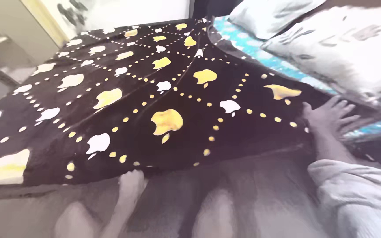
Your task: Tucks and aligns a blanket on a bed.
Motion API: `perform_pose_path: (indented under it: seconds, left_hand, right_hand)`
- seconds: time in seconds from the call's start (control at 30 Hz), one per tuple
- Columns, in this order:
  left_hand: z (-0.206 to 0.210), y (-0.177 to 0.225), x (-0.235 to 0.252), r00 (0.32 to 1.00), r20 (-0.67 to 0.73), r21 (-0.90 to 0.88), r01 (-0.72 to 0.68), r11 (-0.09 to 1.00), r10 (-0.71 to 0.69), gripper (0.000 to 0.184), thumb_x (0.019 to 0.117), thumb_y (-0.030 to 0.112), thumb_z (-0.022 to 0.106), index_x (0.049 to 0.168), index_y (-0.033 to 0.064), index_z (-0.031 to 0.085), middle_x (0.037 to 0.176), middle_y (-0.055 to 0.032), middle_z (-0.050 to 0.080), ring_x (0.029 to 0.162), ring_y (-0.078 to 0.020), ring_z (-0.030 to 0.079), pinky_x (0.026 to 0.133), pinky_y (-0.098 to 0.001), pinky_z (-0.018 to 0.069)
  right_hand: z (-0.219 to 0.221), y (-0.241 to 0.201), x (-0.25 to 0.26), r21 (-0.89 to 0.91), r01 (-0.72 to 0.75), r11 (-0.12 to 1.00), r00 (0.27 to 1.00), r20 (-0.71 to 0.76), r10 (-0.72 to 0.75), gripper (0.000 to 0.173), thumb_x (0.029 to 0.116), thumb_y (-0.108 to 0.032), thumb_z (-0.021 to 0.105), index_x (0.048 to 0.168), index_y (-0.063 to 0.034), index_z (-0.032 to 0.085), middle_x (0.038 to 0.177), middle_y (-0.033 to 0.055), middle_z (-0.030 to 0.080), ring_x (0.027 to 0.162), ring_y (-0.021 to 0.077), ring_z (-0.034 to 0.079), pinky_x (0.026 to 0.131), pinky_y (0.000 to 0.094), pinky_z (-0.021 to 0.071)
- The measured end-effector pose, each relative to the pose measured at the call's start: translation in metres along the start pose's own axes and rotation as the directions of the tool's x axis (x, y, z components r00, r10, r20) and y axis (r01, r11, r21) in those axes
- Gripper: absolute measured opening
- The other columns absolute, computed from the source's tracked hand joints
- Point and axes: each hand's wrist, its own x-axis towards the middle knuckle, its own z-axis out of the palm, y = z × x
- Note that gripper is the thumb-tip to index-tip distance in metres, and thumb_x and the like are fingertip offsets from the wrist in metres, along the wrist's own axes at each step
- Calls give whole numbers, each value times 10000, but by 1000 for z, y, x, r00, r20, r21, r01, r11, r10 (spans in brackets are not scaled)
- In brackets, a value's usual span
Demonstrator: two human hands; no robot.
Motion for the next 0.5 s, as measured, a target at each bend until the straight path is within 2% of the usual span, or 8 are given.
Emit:
perform_pose_path:
  seconds: [0.1,0.2,0.27,0.33,0.37,0.43,0.47,0.5]
  left_hand:
    - [-1,5,-1,1000,-11,58,20,998,-19,503,967,519,596,1043,41,733,1115,-189,735,1087,-386,699,865,-576,546]
    - [1,12,0,998,-63,83,32,996,-27,522,960,522,589,990,22,735,1079,-202,740,1073,-393,704,850,-581,542]
    - [3,16,0,997,-76,116,14,993,-6,505,985,484,550,996,12,730,1070,-207,738,1068,-390,705,854,-578,540]
    - [3,13,1,997,-72,154,-25,988,37,463,1010,427,514,1029,14,720,1075,-204,733,1068,-386,702,863,-571,536]
    - [4,11,4,993,-92,166,-59,984,75,450,1026,397,492,1025,6,715,1066,-209,731,1058,-395,702,855,-574,536]
    - [11,7,4,975,-155,187,-131,974,160,420,1048,309,459,981,-22,709,1007,-231,731,1000,-420,711,810,-585,539]
    - [13,4,3,962,-192,194,-159,968,196,406,1048,279,459,955,-28,709,971,-238,729,964,-428,715,782,-587,544]
    - [14,3,4,954,-210,179,-180,967,216,403,1050,268,457,956,-32,709,967,-246,726,960,-441,712,776,-599,541]
  right_hand:
    - [9,6,30,15,56,998,998,40,-56,920,930,-714,410,1597,-92,295,1628,226,337,1558,440,169,1165,788,33]
    - [4,5,45,61,110,992,987,107,-116,703,1026,-556,440,1467,-10,482,1488,356,439,1431,562,343,1100,818,196]
    - [5,4,53,70,114,991,987,106,-122,564,1069,-456,404,1379,-14,568,1420,346,513,1381,565,404,1071,799,261]
    - [1,2,50,89,131,987,987,84,-138,526,1095,-435,353,1343,-38,594,1315,340,598,1290,577,498,1011,801,325]
    - [-9,2,47,82,149,985,985,77,-155,533,1104,-434,326,1315,-14,577,1242,376,614,1203,617,545,940,816,365]
    - [-35,28,35,35,246,969,968,32,-247,510,1105,-399,328,1335,17,513,1189,437,582,1088,678,563,802,843,397]
    - [-51,46,27,-9,330,944,943,-41,-330,498,1099,-364,337,1337,41,501,1182,452,569,1049,676,574,761,837,411]
    - [-71,62,15,-120,474,873,854,-179,-488,481,1088,-309,350,1260,97,540,1083,443,606,932,621,632,664,769,462]
